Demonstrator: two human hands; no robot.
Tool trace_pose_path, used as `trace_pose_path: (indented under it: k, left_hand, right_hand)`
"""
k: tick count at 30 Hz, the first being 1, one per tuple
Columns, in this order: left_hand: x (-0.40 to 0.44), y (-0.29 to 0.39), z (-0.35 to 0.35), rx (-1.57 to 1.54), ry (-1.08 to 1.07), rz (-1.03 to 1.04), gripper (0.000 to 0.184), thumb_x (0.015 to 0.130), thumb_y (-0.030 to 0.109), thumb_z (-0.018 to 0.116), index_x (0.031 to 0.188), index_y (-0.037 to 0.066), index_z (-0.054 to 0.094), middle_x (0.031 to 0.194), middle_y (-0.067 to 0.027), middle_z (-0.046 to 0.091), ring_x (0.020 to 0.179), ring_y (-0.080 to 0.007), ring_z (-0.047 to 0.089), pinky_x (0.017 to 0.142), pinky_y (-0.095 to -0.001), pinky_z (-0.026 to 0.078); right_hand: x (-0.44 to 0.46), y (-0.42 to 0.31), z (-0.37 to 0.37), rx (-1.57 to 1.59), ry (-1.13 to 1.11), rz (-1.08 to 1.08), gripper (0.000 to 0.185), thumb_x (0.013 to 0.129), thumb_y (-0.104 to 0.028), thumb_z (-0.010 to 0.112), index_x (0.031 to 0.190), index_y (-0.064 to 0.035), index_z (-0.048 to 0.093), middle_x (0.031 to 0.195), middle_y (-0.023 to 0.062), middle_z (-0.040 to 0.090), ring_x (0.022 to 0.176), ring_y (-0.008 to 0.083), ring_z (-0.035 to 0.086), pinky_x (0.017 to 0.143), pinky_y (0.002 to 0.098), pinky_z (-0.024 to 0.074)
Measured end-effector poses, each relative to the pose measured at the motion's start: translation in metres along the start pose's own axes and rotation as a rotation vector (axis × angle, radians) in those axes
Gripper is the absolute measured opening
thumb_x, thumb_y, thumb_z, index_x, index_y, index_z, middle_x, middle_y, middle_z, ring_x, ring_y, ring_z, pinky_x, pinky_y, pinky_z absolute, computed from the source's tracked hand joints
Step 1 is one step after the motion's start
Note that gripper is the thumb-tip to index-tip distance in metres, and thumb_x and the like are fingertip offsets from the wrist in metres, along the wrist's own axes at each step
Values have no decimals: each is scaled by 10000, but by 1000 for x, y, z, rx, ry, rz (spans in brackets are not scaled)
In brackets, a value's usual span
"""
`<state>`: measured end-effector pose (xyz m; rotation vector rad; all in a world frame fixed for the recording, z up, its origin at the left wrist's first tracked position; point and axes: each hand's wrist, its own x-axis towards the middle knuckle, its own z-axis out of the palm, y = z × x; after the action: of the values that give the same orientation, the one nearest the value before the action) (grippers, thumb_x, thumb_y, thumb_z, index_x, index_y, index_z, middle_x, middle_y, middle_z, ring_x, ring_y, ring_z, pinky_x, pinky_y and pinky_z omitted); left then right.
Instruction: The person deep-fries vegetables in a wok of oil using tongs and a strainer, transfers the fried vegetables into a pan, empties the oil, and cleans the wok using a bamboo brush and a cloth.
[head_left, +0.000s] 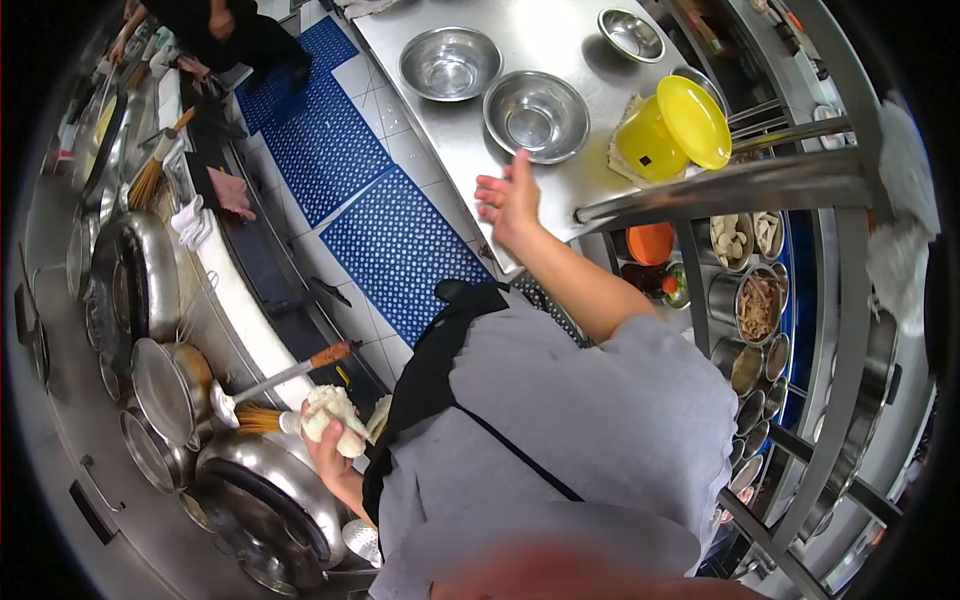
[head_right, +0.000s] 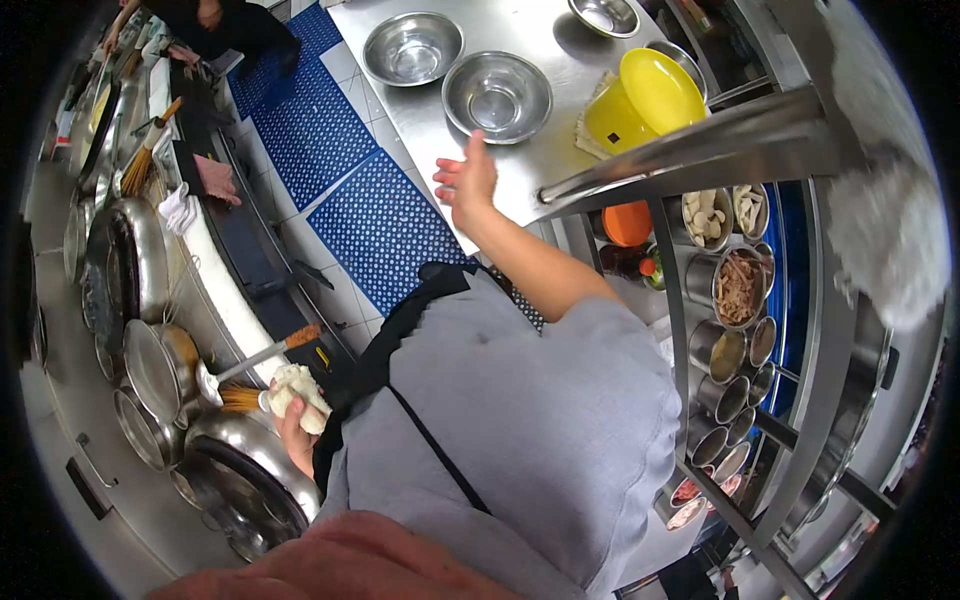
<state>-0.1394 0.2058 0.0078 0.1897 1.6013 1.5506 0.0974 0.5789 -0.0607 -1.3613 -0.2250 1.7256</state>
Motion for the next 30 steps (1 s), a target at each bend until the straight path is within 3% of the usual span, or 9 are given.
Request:
trace_pose_path:
  k: [1,4,7,11,14,21,24,27,30]
  left_hand:
    - [11,5,8,30,-33,-15,773,691,212,770,1326,-29,400,1069,-167,587,849,-276,631,693,-364,534]
    - [31,15,24,127,-55,-43,748,689,189,777,1304,-41,419,1068,-136,594,905,-234,614,776,-332,507]
    - [44,19,25,195,-80,-48,711,698,148,775,1295,-39,439,1086,-105,596,983,-191,580,880,-297,453]
    - [46,22,11,199,-111,-53,697,701,134,772,1291,-36,441,1078,-100,598,958,-188,590,852,-293,467]
    - [45,30,7,213,-116,-41,679,702,129,772,1279,-34,453,1069,-96,599,936,-178,593,835,-284,471]
    - [30,30,-24,258,-78,55,665,719,151,754,1282,-30,449,1063,-93,598,916,-166,582,829,-270,460]
    - [17,20,-34,204,10,76,646,712,165,759,1259,-24,472,1053,-84,600,914,-161,579,829,-273,459]
    - [2,13,-46,211,55,57,615,705,161,753,1233,-15,490,1032,-77,595,900,-164,575,815,-279,462]
    - [-4,14,-43,197,65,69,604,704,154,753,1227,-6,497,1018,-76,593,881,-165,576,780,-276,468]
  right_hand:
    - [14,-6,-7,73,35,-37,596,911,-564,528,1197,-61,383,889,161,629,645,212,605,501,346,464]
    - [39,-15,-20,102,90,-227,320,943,-278,556,1129,-48,434,946,131,609,645,198,608,499,336,491]
    - [40,-29,-26,154,203,-280,207,934,-158,516,1090,-30,469,957,112,598,650,182,610,482,312,502]
    - [34,-47,-18,10,103,-598,209,916,-109,506,1096,-3,497,942,103,596,664,168,611,446,272,491]
    - [28,-63,14,-157,15,-608,206,906,-121,526,1070,4,516,940,105,598,659,167,608,449,278,492]
    - [73,-75,84,-315,-85,-268,173,892,-144,590,964,0,526,829,138,597,602,173,594,429,309,485]
    - [90,-71,90,-347,-66,-267,197,872,-102,611,998,1,501,834,132,585,563,177,580,414,318,484]
    - [91,-51,91,-271,152,-427,245,850,-66,631,1025,-1,471,852,138,569,521,187,560,388,320,471]
    - [91,-46,93,-100,170,-233,315,839,-67,647,1077,-2,452,857,152,550,520,221,577,387,333,496]
